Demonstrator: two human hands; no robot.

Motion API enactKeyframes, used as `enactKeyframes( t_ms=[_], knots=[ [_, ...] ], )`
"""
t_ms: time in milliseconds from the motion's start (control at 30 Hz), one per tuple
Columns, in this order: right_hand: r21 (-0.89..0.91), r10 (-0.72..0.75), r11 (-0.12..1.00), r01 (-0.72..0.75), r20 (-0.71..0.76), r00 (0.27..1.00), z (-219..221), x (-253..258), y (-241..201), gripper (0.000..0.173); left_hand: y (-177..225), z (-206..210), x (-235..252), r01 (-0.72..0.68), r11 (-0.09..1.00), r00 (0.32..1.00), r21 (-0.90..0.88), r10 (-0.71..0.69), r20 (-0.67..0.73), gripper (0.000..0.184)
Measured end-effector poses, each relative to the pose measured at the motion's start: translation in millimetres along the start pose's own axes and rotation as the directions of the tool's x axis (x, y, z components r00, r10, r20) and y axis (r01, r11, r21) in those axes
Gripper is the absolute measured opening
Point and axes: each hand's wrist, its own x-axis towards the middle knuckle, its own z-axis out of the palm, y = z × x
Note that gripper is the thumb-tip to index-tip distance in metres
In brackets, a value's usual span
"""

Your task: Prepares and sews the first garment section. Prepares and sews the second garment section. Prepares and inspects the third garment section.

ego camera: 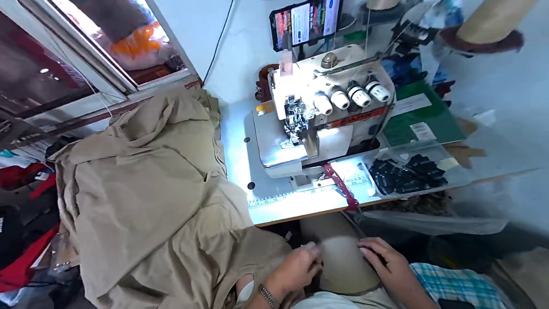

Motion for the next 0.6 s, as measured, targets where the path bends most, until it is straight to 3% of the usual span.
enactKeyframes(
  t_ms=[67, 133, 167, 300, 400, 467, 533, 600],
  knots=[
    [0.002, -0.012, 1.0, 0.012, 0.03, 0.999, -3.0, -4.4, -2.0, 0.04, 2.0, -1.9, -1.2, 0.017, 1.0, 1.0, -0.017, -0.017, -0.018, 0.018],
    [-0.002, -0.013, 1.0, 0.013, 0.036, 0.999, -5.8, -6.9, -2.6, 0.04, 13.5, 3.7, -0.9, 0.048, 0.999, 0.997, 0.014, -0.049, 0.066, 0.036],
    [0.002, -0.015, 1.0, 0.015, 0.034, 0.999, -6.2, -7.2, -1.9, 0.04, 16.2, 9.5, -0.6, 0.041, 0.999, 0.996, 0.033, -0.044, 0.082, 0.037],
    [0.012, -0.024, 1.0, 0.023, 0.082, 0.996, -11.6, -12.1, -6.8, 0.044, 3.6, 18.6, -0.1, -0.023, 0.999, 0.998, -0.028, 0.025, 0.065, 0.009],
    [-0.066, -0.042, 0.996, 0.055, 0.189, 0.981, -20.7, -17.9, -14.6, 0.062, 4.5, 3.9, 2.6, 0.037, 0.997, 0.996, -0.07, -0.031, 0.084, 0.013],
    [-0.148, -0.014, 0.988, 0.044, 0.198, 0.98, -18.9, -18.2, -20.3, 0.077, 20.6, -8.4, 10.0, 0.094, 0.996, 0.996, -0.001, -0.094, -0.009, 0.015],
    [-0.196, 0.036, 0.981, -0.009, 0.131, 0.991, -10.1, -15.4, -23.6, 0.067, 51.3, -16.2, 18.6, 0.051, 0.997, 0.99, 0.059, -0.043, -0.131, 0.016],
    [-0.177, 0.071, 0.982, -0.072, -0.011, 0.997, -2.9, -8.4, -19.6, 0.035, 83.1, -22.3, 25.2, -0.129, 0.991, 0.95, 0.038, 0.135, -0.28, 0.013]
  ],
)
